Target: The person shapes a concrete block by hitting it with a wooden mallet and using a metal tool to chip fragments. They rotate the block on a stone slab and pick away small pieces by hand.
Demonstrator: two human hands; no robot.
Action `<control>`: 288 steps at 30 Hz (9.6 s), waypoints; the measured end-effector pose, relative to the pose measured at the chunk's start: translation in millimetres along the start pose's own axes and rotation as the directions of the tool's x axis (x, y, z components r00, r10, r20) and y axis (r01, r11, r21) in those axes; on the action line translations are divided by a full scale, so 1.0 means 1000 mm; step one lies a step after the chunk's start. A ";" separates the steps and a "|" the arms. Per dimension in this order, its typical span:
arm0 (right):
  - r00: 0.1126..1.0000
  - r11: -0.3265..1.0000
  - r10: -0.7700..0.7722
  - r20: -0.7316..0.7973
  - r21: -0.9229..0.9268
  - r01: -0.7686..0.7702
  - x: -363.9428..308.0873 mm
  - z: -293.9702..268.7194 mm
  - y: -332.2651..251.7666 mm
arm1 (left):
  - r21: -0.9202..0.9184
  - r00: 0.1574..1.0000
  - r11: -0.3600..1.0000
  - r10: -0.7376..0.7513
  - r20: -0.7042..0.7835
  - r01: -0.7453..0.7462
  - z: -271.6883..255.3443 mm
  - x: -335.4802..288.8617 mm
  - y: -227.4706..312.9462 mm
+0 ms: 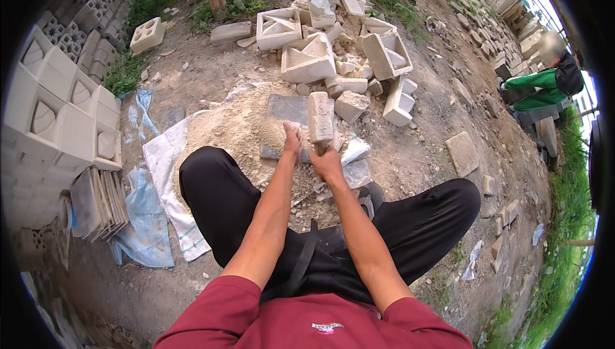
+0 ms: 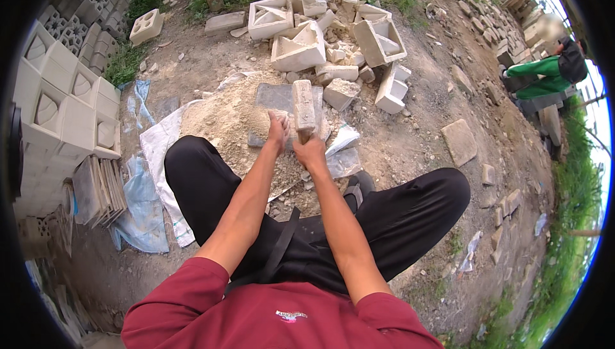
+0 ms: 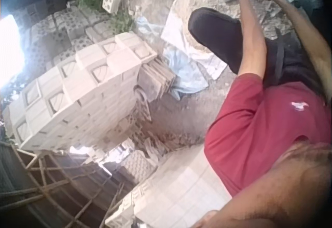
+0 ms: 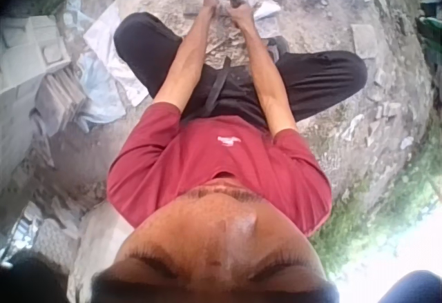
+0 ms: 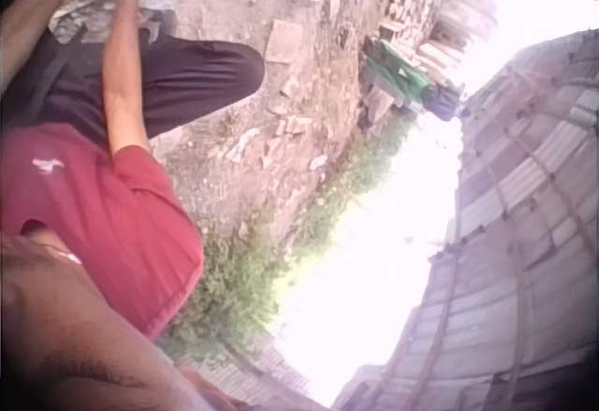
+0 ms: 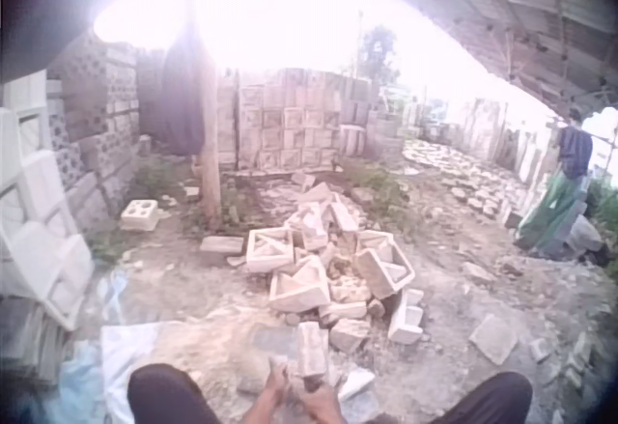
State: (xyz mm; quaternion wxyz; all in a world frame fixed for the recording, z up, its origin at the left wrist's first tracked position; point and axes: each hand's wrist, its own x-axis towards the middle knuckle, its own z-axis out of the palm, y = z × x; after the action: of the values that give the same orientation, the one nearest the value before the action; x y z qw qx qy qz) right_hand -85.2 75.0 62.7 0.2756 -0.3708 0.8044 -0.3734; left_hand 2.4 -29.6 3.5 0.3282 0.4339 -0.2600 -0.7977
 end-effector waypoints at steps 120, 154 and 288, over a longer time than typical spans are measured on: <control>0.963 0.991 0.129 -0.236 -0.002 -0.134 -0.021 -0.030 0.086 | 0.001 0.760 0.999 -0.033 -0.649 0.045 0.015 -0.034 -0.070; 0.927 0.972 0.003 0.374 0.217 -0.091 -0.013 0.098 -0.067 | 0.103 0.250 0.876 0.245 -0.937 -0.472 -0.098 -0.105 0.032; 0.711 0.994 0.104 0.696 -0.042 -0.105 0.117 -0.117 0.004 | 0.825 0.957 0.499 0.035 0.289 -0.267 -0.002 0.013 0.082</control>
State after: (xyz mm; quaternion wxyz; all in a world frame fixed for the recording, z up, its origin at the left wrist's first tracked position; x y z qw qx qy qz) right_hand -237.7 29.4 106.9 0.5787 -0.4380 0.6610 -0.1908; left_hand 22.7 -92.7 52.9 0.1070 0.4171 -0.6930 -0.5782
